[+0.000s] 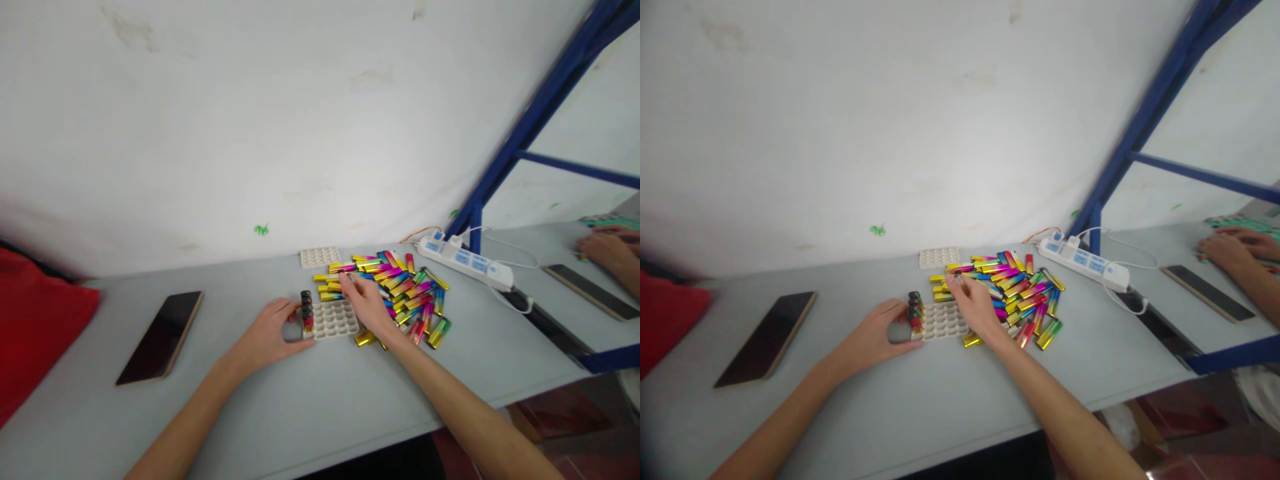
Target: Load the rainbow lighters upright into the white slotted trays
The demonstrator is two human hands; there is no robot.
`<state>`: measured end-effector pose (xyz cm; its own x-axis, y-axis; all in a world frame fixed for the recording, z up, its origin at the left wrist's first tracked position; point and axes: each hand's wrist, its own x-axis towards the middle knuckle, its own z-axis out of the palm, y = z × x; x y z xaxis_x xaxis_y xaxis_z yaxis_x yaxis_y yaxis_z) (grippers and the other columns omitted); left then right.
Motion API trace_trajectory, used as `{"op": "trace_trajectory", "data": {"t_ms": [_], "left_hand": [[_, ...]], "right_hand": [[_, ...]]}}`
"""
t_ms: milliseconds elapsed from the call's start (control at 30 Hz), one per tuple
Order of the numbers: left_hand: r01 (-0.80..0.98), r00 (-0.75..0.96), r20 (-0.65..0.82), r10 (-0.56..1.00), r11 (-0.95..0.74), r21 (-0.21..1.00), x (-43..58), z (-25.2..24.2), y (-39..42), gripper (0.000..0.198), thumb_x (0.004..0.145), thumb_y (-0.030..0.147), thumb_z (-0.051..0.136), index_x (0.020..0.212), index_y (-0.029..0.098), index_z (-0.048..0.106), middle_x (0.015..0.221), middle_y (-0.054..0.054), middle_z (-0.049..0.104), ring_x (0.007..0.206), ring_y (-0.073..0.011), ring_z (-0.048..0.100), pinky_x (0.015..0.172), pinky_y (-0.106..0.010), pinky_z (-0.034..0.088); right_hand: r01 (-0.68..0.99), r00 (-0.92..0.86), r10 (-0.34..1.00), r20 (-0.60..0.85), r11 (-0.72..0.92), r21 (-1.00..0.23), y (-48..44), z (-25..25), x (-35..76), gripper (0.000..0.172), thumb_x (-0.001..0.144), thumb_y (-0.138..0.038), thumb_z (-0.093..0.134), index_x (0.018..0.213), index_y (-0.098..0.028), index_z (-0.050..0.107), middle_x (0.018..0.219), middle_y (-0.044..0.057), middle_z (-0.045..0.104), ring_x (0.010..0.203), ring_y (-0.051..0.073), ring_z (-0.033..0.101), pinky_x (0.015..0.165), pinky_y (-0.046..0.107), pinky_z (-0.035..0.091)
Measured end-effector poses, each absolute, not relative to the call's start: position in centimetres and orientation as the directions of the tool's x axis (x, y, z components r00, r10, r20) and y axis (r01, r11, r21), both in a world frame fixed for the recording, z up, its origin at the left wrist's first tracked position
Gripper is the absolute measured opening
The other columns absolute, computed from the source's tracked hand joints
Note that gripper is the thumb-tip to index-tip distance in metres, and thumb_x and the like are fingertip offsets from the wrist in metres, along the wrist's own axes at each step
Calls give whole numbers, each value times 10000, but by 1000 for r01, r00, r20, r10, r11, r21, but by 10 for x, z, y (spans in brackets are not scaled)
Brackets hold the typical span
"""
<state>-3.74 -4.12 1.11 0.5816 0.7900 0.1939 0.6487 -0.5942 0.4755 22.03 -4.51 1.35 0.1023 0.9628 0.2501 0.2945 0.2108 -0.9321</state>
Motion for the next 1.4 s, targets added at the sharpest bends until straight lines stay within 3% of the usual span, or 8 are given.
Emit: {"op": "trace_trajectory", "data": {"t_ms": [267, 467, 667, 833, 900, 1033, 1167, 1400], "left_hand": [[658, 580, 183, 794, -589, 469, -39, 11, -40, 492, 811, 660, 843, 945, 230, 646, 961, -60, 708, 900, -289, 673, 887, -431, 562], [666, 576, 174, 799, -581, 467, -39, 12, -40, 502, 802, 674, 842, 926, 232, 637, 964, -63, 703, 904, -293, 673, 886, -425, 563], [656, 583, 179, 792, -589, 473, -38, 13, -40, 497, 811, 678, 837, 943, 232, 660, 970, -63, 713, 902, -293, 680, 877, -410, 553], [658, 580, 189, 793, -592, 465, -38, 11, -41, 521, 799, 680, 854, 974, 225, 671, 965, -60, 714, 913, -297, 681, 879, -410, 544], [657, 579, 190, 793, -592, 468, -38, 11, -41, 530, 800, 688, 855, 980, 224, 670, 968, -56, 712, 909, -292, 678, 874, -407, 540], [641, 587, 192, 786, -597, 483, -39, 9, -41, 515, 817, 680, 849, 970, 224, 666, 983, -54, 712, 922, -285, 677, 864, -396, 535], [647, 581, 196, 790, -594, 478, -39, 7, -40, 492, 823, 661, 852, 950, 225, 662, 990, -58, 717, 930, -285, 676, 858, -394, 536], [619, 590, 237, 772, -621, 481, -37, 7, -41, 446, 837, 604, 853, 935, 225, 639, 987, -61, 725, 942, -289, 682, 882, -395, 534]], "right_hand": [[451, 129, 947, 292, 206, -868, -49, 20, 220, 460, 915, -458, 568, 572, -262, 332, 549, -51, 344, 570, 131, 309, 600, 318, 227], [473, 85, 947, 310, 235, -849, -50, 20, 219, 446, 955, -491, 530, 618, -268, 343, 551, -57, 374, 563, 135, 331, 599, 313, 234], [481, -85, 915, 394, 384, -789, -53, 27, 221, 379, 1113, -522, 445, 842, -257, 457, 734, -31, 553, 675, 168, 508, 670, 297, 369], [607, -280, 803, 525, 572, -551, -61, 27, 222, 341, 1162, -451, 450, 939, -228, 580, 1012, 92, 675, 971, 244, 634, 869, 349, 464], [643, -325, 795, 511, 583, -497, -66, 27, 220, 340, 1164, -437, 477, 924, -226, 592, 967, 84, 680, 926, 241, 639, 834, 342, 455], [578, -374, 825, 424, 565, -589, -75, 27, 215, 395, 1152, -432, 549, 810, -235, 537, 735, -1, 634, 670, 173, 587, 659, 294, 389], [530, -477, 793, 379, 604, -596, -77, 21, 212, 330, 1124, -418, 631, 863, -218, 601, 779, 9, 698, 700, 177, 644, 663, 281, 413], [660, -574, 726, 378, 684, -311, -82, 16, 200, 293, 1091, -453, 674, 963, -190, 698, 958, 90, 758, 903, 246, 724, 810, 336, 496]]}}
